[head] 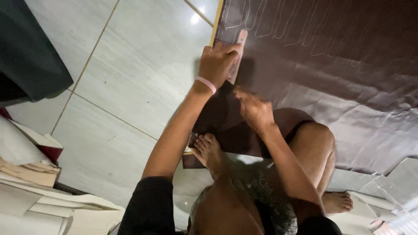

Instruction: The person sits on the floor and rubs a large brown fabric with a small rectangular block, moving it along pre-drawn white outlines. The person repeatedly rubs different sections of the fabric, adjusting the block's position and orientation as needed.

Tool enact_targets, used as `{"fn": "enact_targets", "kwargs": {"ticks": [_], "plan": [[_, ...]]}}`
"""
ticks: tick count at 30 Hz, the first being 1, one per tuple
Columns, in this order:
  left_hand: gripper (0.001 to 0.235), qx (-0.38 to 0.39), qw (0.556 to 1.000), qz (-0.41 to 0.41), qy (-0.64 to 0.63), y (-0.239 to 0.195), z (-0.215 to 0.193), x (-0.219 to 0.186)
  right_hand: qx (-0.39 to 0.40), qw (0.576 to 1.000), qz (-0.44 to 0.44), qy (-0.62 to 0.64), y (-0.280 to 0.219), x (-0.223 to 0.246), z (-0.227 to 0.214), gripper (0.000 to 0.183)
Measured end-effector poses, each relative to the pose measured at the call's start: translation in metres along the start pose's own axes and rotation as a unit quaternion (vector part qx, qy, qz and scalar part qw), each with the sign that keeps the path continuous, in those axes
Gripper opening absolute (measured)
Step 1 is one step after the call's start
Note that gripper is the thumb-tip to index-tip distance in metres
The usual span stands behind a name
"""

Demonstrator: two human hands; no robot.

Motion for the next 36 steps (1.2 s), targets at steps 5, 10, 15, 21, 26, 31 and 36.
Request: {"fn": "enact_targets", "kwargs": {"ticks": [5,10,15,21,26,31,36], "plan": [[0.015,0.018,1.0,-0.002,-0.007,-0.006,0.003,-0.002,-0.035,0.993,-0.052,0.104,-0.009,0.004,0.001,0.027],[0.009,0.012,1.0,0.018,0.009,-0.004,0.0,-0.002,-0.036,0.997,0.012,0.074,-0.008,-0.014,0.007,0.029],[0.013,0.041,0.999,0.005,-0.032,-0.01,0.006,-0.004,-0.109,0.98,0.04,0.164,-0.018,-0.03,-0.021,0.022],[0.02,0.058,0.997,-0.02,-0.043,-0.021,-0.011,-0.013,-0.194,0.966,0.019,0.171,0.05,-0.037,-0.034,0.017],[0.017,0.071,0.997,-0.037,-0.023,-0.019,-0.011,-0.015,-0.136,0.973,0.072,0.171,0.072,-0.038,-0.034,0.014],[0.02,0.048,0.998,-0.021,-0.031,-0.018,-0.015,-0.02,-0.162,0.971,0.049,0.171,0.075,-0.032,-0.045,0.013],[0.024,0.053,0.998,-0.001,-0.017,-0.016,-0.018,-0.025,-0.179,0.963,0.048,0.197,0.083,-0.035,-0.045,0.012]]}}
Point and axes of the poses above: each hand's wrist, its own y-axis towards the middle knuckle, its own z-axis out of the palm, x = y × z, the point moved 9 cm from there along y, towards the middle knuckle, and after that the axes turned 11 degrees about z, right-handed, at the moved point
